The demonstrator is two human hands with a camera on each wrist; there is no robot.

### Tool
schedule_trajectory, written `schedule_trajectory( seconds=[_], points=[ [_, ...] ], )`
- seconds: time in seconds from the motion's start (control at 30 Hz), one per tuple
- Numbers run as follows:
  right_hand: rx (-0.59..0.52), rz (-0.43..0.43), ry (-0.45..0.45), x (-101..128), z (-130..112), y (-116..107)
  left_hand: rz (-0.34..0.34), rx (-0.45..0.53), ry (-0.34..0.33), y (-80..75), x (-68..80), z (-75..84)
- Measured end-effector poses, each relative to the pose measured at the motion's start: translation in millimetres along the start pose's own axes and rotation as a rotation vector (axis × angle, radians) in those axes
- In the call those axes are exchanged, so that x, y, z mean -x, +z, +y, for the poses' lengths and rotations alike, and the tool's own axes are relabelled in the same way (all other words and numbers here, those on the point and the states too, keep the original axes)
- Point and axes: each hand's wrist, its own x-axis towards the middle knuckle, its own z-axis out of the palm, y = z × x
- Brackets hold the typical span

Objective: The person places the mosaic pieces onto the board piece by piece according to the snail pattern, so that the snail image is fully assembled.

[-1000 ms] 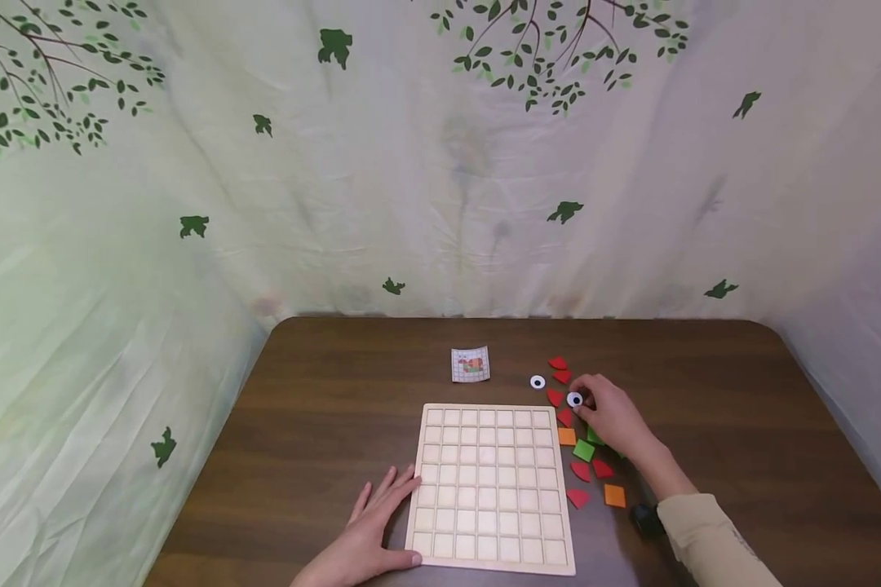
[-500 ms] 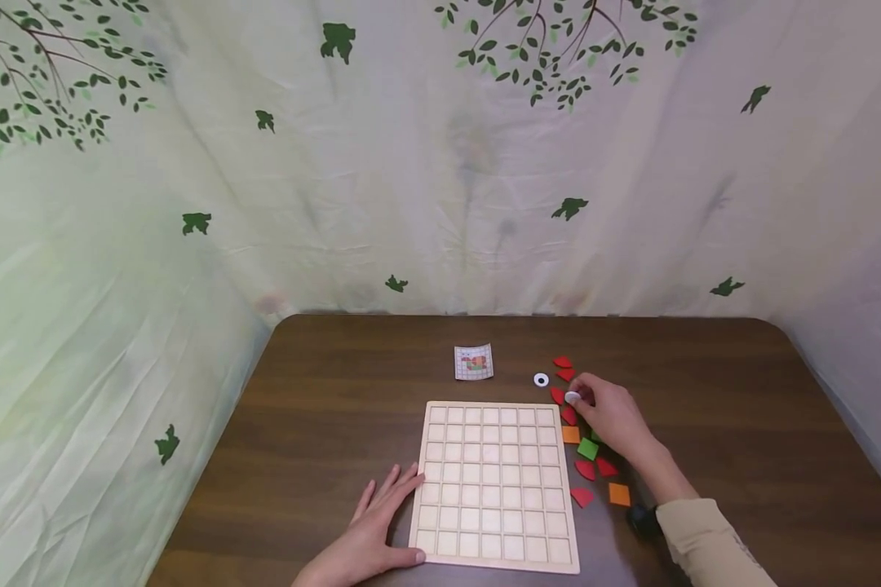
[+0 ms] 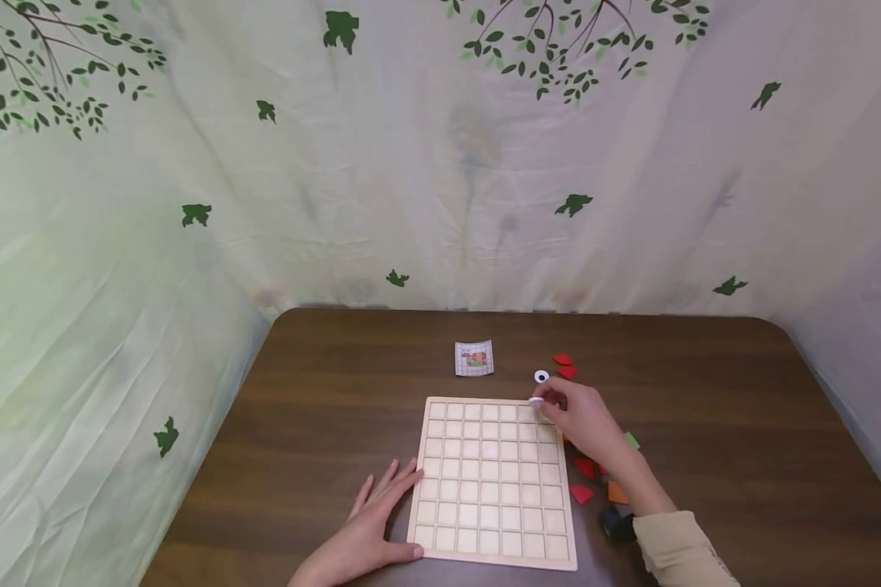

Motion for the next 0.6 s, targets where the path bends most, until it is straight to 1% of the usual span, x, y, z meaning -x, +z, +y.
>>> schedule_trajectory(
  seconds=[0.1, 0.2, 0.37, 0.53, 0.6],
  points=[
    [-0.013, -0.019, -0.048, -2, -9, 9, 0.002, -0.003, 0.008, -0.3, -1.3, 0.3],
    [-0.027, -0.048, -0.093, -5, -17, 19, -0.004, 0.004, -0.001, -0.2, -1.7, 0.7],
    [-0.058, -0.095, -0.111, -9, -26, 35, -0.008, 0.013, -0.009, 0.6, -1.0, 1.3],
    [-0.1, -0.107, -0.136, -14, -32, 49, 0.0, 0.012, -0.001, 1.3, 0.5, 0.7],
    [-0.106, -0.115, -0.134, -16, -35, 54, -0.001, 0.017, -0.003, 1.4, 0.3, 0.5]
  ],
)
